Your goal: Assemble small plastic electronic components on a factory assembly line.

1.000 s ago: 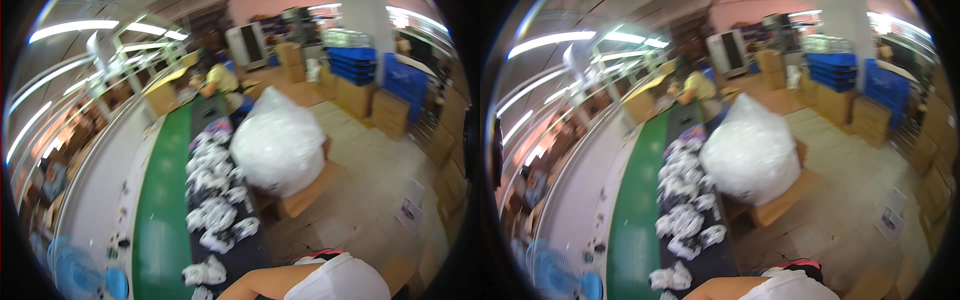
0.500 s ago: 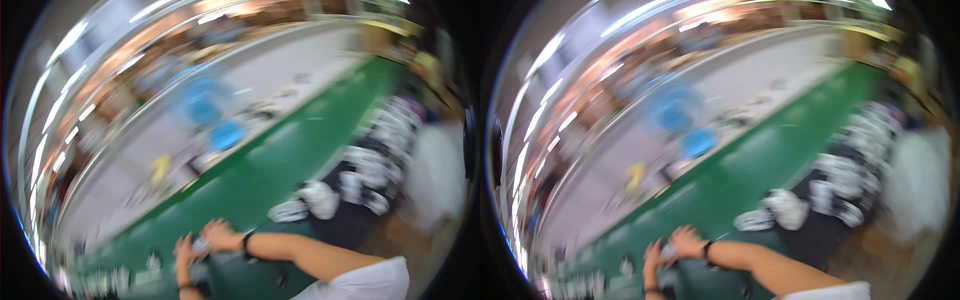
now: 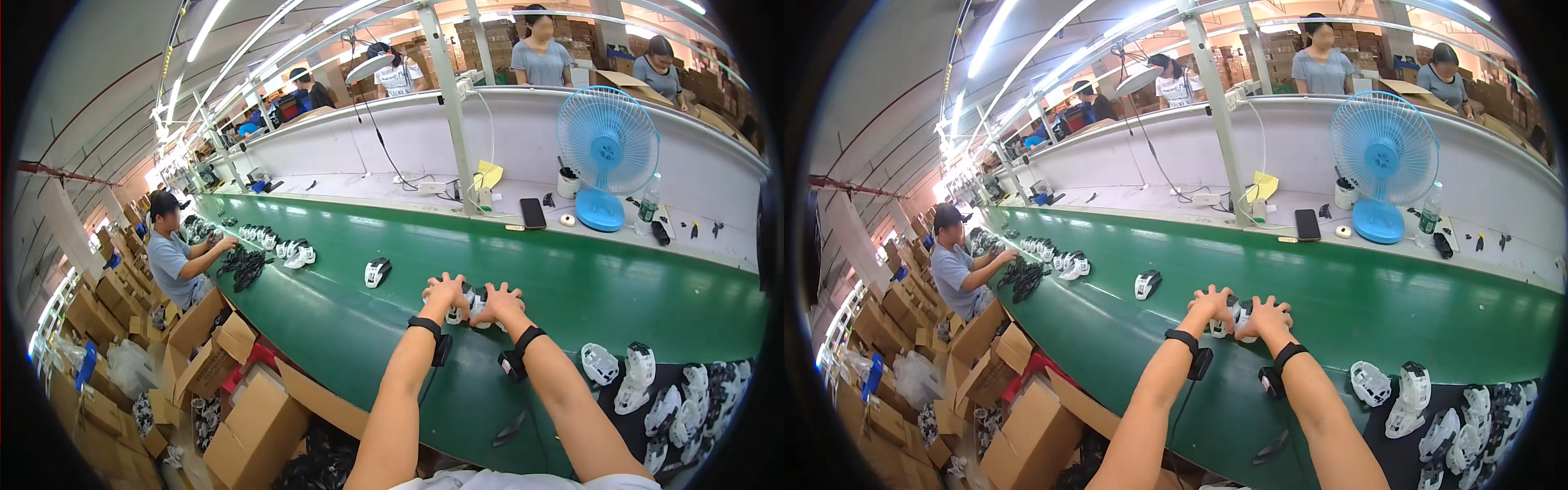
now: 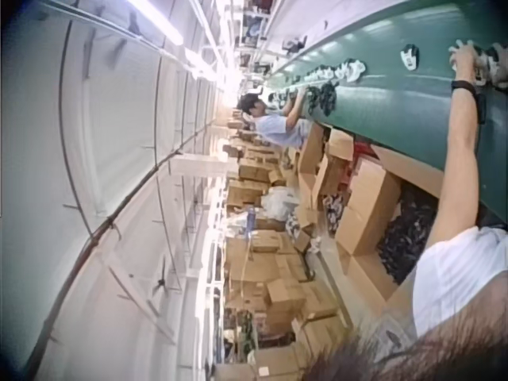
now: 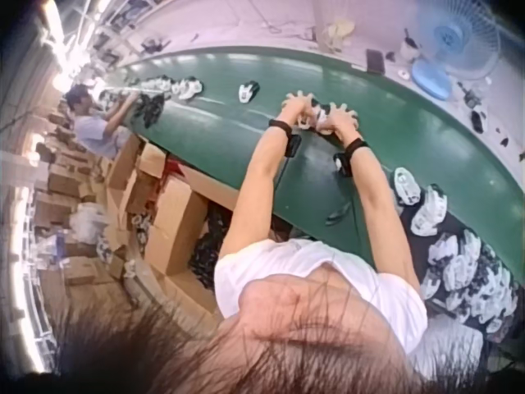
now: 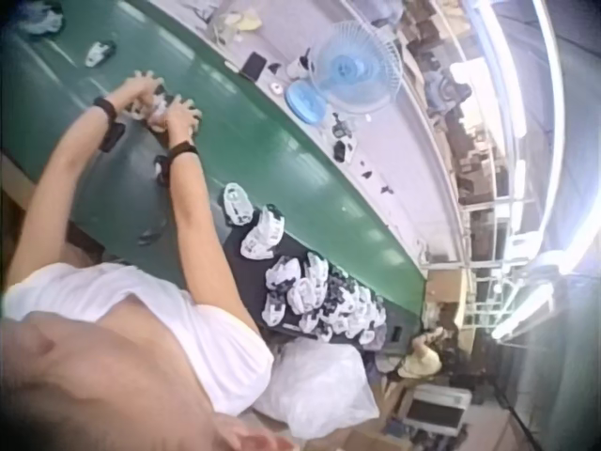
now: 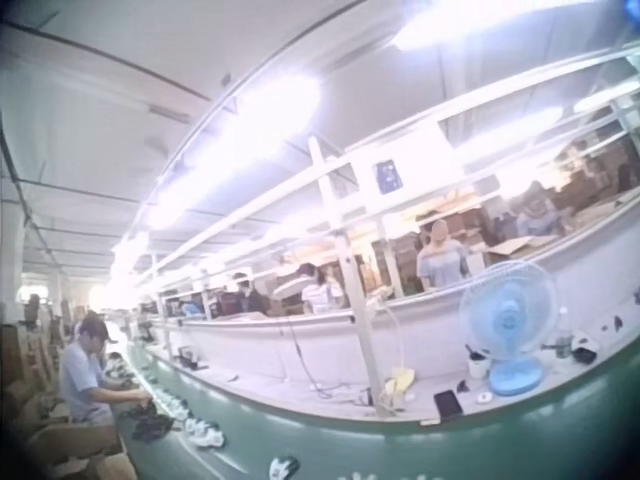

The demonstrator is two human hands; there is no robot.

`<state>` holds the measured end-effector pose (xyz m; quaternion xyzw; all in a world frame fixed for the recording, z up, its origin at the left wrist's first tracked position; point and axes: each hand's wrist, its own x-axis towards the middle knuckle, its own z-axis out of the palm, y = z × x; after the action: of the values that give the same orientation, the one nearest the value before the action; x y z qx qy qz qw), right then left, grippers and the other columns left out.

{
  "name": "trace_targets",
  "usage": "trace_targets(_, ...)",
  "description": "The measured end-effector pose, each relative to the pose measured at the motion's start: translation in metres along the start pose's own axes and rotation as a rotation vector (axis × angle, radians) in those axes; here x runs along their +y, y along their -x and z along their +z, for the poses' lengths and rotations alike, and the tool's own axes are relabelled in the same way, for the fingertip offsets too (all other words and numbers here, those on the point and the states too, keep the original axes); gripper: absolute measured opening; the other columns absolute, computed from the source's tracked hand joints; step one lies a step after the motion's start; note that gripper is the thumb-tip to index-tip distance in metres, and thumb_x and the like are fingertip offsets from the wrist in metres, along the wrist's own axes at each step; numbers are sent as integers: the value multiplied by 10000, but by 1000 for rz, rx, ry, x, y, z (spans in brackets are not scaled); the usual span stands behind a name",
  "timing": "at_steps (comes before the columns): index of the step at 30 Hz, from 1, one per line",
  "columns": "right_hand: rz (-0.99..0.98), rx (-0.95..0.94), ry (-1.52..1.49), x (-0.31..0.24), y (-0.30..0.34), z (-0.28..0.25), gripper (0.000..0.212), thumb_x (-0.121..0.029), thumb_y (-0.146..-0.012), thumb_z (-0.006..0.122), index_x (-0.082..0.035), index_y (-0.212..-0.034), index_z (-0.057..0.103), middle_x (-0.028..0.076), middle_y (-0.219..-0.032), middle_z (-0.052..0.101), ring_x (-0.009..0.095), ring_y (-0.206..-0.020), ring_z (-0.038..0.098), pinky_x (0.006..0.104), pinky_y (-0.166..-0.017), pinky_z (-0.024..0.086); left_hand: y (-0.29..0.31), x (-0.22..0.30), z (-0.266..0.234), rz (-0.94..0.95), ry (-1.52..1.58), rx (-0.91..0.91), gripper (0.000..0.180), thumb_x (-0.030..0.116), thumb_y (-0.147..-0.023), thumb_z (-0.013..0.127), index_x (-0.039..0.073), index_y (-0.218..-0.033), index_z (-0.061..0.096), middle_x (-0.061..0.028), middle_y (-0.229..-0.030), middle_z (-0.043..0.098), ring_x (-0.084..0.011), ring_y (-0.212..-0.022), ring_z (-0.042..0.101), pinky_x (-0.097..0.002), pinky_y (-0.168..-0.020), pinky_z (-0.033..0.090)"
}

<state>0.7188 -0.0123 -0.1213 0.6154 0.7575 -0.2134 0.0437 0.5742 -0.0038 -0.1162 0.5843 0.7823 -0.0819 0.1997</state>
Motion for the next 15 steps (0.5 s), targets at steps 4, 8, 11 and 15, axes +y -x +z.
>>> trace_targets(4,-55,-21,-65,25,-32,6,1108,-506,-451,822,-202,-1385,309,143,-1397,296,440,-1261,300,555,-916,425,-7,-4,4,53,108,43,1078,307,-397,859,315,-1343,342,-94,-1384,296,-465,-1274,258,-630,-940,341)
trace_targets(8,-148,74,-101,38,-23,0,1175,-538,-415,826,-162,-1398,304,209,-1336,388,400,-1225,393,548,-943,401,-11,1,9,175,137,73,1051,277,-411,849,305,-1333,346,-114,-1346,333,-472,-1244,291,-601,-937,363)
trace_targets(11,-260,107,-380,54,-39,3,1195,-526,-414,836,-137,-1405,294,251,-1320,398,406,-1201,430,545,-938,406,-29,-22,16,311,260,109,1059,271,-417,847,249,-1345,337,-137,-1328,366,-425,-1229,345,-533,-976,364)
trace_targets(15,-317,-92,-896,58,4,-35,1117,-423,-542,836,-117,-1431,233,231,-1368,357,362,-1229,420,531,-923,422,-18,-23,11,833,1097,-63,980,191,-527,807,167,-1368,306,-125,-1288,419,-286,-1203,419,-430,-952,411)
